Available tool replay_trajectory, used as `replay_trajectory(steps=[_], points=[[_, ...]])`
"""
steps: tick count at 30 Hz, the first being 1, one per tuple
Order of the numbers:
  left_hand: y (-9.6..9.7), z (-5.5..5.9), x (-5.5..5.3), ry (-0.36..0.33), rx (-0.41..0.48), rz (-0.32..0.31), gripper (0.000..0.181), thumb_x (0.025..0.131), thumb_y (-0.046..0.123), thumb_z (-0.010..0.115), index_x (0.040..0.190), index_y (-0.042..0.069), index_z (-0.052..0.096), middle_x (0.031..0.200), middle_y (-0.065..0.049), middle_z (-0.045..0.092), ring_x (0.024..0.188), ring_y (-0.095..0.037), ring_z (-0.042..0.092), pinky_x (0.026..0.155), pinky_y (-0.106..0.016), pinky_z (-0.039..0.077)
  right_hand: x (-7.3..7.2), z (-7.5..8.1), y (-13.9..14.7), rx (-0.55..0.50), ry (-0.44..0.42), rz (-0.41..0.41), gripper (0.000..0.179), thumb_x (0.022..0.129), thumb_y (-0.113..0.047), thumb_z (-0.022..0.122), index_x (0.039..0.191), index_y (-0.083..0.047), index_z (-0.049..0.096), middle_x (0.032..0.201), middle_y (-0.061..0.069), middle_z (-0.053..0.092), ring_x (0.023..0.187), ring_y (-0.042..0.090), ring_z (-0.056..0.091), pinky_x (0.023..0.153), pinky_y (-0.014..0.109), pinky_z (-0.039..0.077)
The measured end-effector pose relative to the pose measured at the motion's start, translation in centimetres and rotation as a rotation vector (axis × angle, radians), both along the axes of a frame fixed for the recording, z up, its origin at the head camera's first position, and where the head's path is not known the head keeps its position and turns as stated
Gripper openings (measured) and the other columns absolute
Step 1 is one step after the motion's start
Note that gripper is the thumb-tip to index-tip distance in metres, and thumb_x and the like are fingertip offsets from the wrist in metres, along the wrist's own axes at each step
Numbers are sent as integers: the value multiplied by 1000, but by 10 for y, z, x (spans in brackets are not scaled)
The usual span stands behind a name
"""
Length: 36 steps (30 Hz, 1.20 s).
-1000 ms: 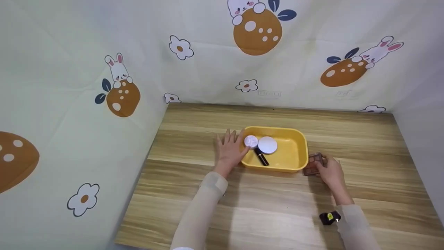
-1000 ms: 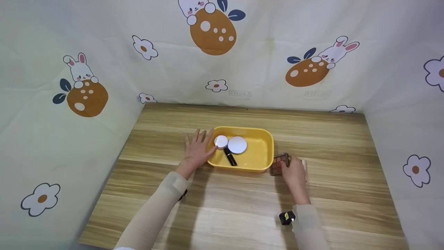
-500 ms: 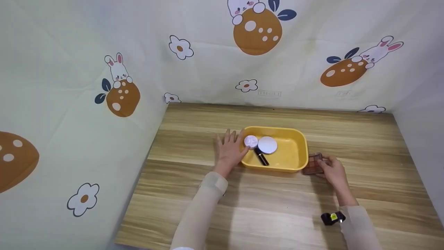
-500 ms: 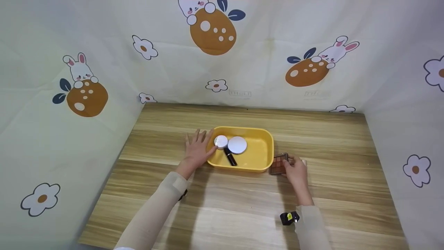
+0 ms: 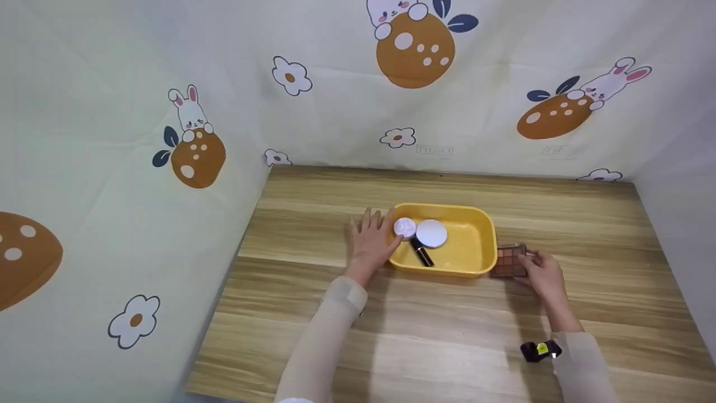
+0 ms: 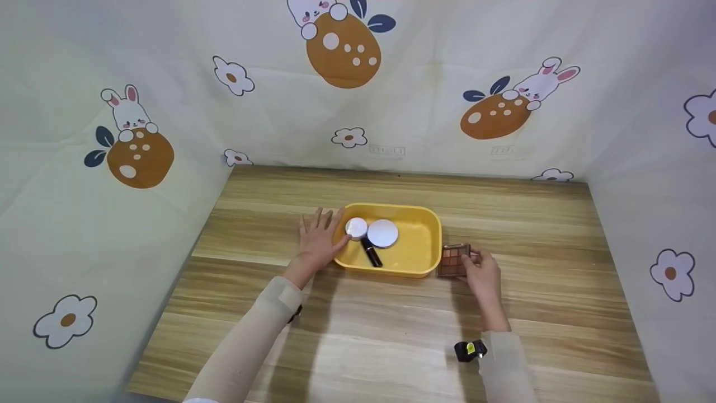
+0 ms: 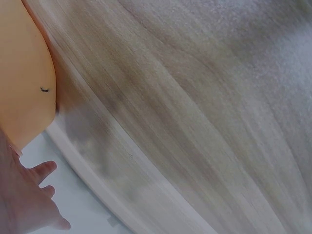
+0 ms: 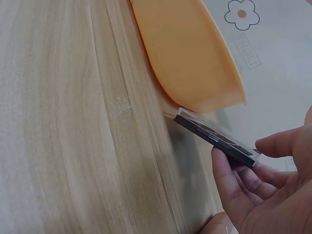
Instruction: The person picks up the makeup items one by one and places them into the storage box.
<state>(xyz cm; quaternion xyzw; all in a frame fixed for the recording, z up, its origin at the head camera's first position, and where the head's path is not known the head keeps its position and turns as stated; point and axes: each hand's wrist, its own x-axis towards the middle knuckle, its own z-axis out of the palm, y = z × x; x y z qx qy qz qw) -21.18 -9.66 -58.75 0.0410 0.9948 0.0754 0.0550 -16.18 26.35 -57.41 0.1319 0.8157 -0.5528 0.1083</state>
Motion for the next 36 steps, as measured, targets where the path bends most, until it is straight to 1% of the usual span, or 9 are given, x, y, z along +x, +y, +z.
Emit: replay_trajectory(steps=[8,13,18,20,22,24,26,29,36], points=[[0,-1,0,3,9,0,70,99,63,38,160,38,14,164,-7,32,156,-31,16,121,-67,8,-3,6,3,-56,-10,-75,54,105,-18,43,148,13,30,142,34,46,81,-7,61,81,27,61],[0,-1,1,2,7,-1,71,99,63,38,160,38,13,163,-8,32,156,-31,16,121,-67,8,-5,12,3,-98,6,-133,54,104,-15,45,148,12,30,133,26,52,79,-8,60,78,26,61],[-1,0,1,7,17,-6,71,98,63,39,160,37,15,163,-8,33,156,-31,17,121,-67,8,-8,21,2,-70,14,-172,52,105,-18,45,149,6,32,132,17,55,81,-13,56,78,23,60],[0,0,2,13,26,-7,71,98,63,39,160,36,16,162,-8,34,155,-32,18,121,-67,9,-10,26,2,-57,19,-192,51,105,-20,45,149,2,35,126,9,59,82,-13,56,75,20,59],[0,0,2,21,32,-7,70,98,62,40,160,36,17,162,-8,35,155,-31,18,122,-66,9,-13,30,2,-50,35,-208,51,104,-21,46,149,0,36,115,-3,62,82,-11,56,70,17,57],[-1,0,2,27,36,-6,70,98,62,40,160,36,18,162,-8,36,155,-31,19,122,-66,9,-16,34,1,-58,52,-223,50,104,-21,47,149,-2,37,104,-14,60,82,-9,56,65,16,55],[-1,0,2,26,39,-7,70,99,61,40,160,36,18,162,-8,35,155,-32,19,122,-66,9,-18,38,0,-66,74,-234,49,104,-20,48,149,-3,38,96,-20,57,80,-7,56,61,16,53],[-1,0,2,24,46,-6,70,99,61,40,160,35,17,162,-9,35,155,-32,18,122,-66,9,-21,42,-3,-81,100,-238,48,103,-17,49,147,-1,39,91,-22,56,78,-8,57,60,15,53],[0,0,3,17,54,-6,71,99,61,40,160,35,16,162,-10,34,155,-33,17,122,-66,8,-24,48,-9,-139,130,-233,42,102,-12,51,139,5,40,85,-22,58,77,-7,60,68,17,59]])
